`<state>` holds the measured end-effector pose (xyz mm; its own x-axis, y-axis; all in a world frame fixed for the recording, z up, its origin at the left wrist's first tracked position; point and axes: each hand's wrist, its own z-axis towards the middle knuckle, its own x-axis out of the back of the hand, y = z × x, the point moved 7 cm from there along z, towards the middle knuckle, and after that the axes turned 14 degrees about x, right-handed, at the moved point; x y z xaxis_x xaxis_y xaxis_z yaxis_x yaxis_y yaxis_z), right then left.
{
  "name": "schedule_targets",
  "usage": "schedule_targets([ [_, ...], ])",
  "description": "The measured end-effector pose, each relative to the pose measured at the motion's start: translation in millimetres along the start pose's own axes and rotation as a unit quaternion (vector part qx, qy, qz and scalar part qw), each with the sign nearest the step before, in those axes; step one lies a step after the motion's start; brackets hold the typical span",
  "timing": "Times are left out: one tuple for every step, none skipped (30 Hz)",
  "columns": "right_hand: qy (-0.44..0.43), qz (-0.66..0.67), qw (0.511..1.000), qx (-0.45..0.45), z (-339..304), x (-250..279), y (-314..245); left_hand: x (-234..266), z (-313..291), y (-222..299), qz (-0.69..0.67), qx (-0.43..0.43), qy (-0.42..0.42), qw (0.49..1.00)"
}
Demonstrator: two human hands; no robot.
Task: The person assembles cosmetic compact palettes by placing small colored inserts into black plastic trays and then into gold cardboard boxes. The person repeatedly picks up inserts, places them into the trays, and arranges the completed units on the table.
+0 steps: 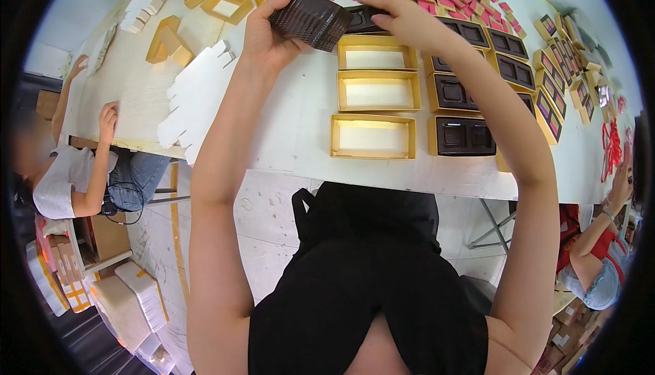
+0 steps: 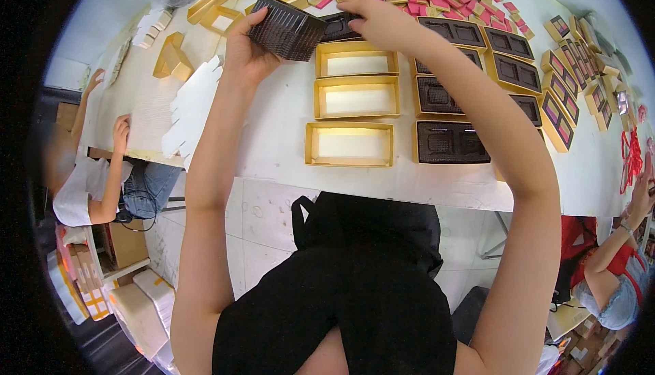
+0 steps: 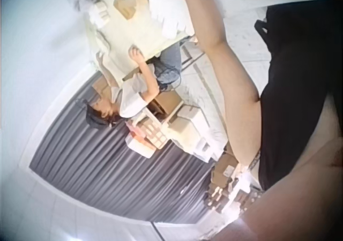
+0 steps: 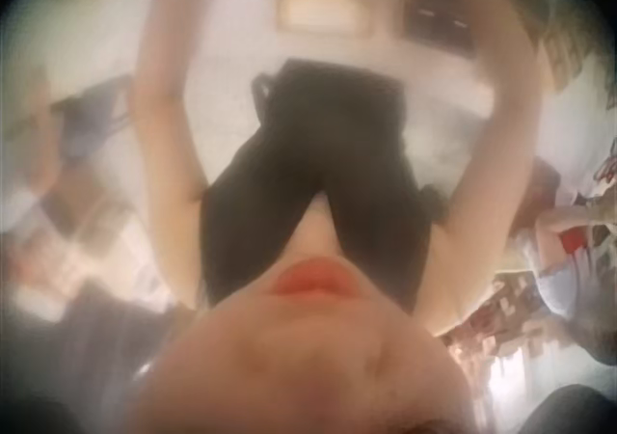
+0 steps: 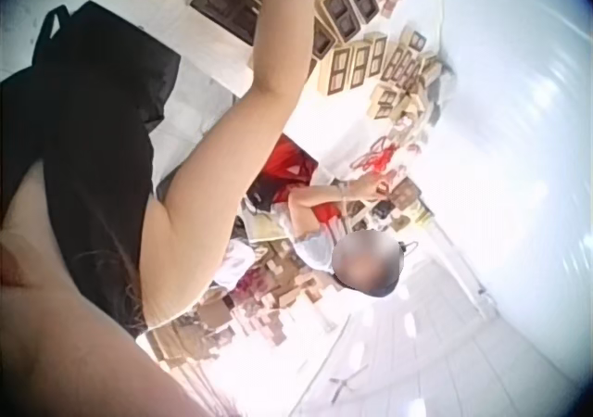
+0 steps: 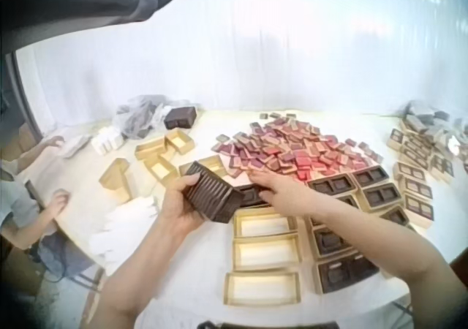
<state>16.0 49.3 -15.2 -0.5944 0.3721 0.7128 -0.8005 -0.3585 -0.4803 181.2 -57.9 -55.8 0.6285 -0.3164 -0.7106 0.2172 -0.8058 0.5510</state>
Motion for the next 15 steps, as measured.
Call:
schedule_targets([
  [-0.063, 0.071, 0.990, -0.107, -6.8, 0.7, 14.2, 0.3, -1.2, -1.9, -0.004, 0.003, 0.001, 1.000],
  [-0.063, 0.069, 0.989, -0.113, -7.0, 1.8, 16.3, -1.5, 0.2, -3.8, 0.001, 0.005, -0.002, 1.000],
  [-0.064, 0.067, 0.989, -0.118, -7.8, 3.2, 19.0, -3.8, 1.9, -6.5, 0.006, 0.007, -0.005, 1.000],
  [-0.064, 0.065, 0.988, -0.123, -8.1, 3.9, 21.2, -6.1, 3.3, -9.3, 0.010, 0.008, -0.008, 1.000],
  [-0.043, 0.066, 0.991, -0.107, -9.8, 1.5, 18.9, -7.5, 1.7, -10.4, 0.007, -0.004, -0.001, 1.000],
  [-0.026, 0.110, 0.989, -0.096, -12.8, -1.3, 20.2, -10.0, -0.7, -11.0, 0.004, -0.017, 0.006, 1.000],
  [-0.009, 0.154, 0.984, -0.085, -16.7, -2.4, 23.0, -10.5, -3.1, -10.9, 0.000, -0.029, 0.013, 0.999],
  [0.011, 0.195, 0.978, -0.073, -17.5, -0.2, 22.9, -11.8, -4.2, -11.3, 0.001, -0.027, 0.012, 1.000],
  [0.022, 0.240, 0.967, -0.078, -18.1, -0.1, 24.0, -12.8, -5.0, -11.6, 0.001, -0.024, 0.011, 1.000],
  [0.058, 0.271, 0.957, -0.086, -18.1, 2.3, 26.8, -13.3, -4.9, -12.2, 0.002, -0.020, 0.010, 1.000],
  [0.094, 0.299, 0.945, -0.097, -19.2, 4.6, 31.0, -13.9, -2.8, -12.4, 0.004, -0.012, -0.005, 1.000],
  [0.128, 0.330, 0.929, -0.106, -20.2, 3.5, 37.4, -11.1, 0.0, -11.1, 0.006, -0.005, -0.017, 1.000],
  [0.136, 0.258, 0.952, -0.086, -17.4, 2.8, 47.9, -10.8, 3.5, -11.7, 0.008, 0.002, -0.030, 1.000],
  [0.087, 0.223, 0.967, -0.090, -15.6, 0.8, 49.3, -6.7, 4.8, -10.4, 0.005, -0.006, -0.022, 1.000],
  [0.038, 0.187, 0.977, -0.093, -12.5, 7.1, 47.2, -3.6, 5.5, -8.3, 0.004, -0.014, -0.014, 1.000],
])
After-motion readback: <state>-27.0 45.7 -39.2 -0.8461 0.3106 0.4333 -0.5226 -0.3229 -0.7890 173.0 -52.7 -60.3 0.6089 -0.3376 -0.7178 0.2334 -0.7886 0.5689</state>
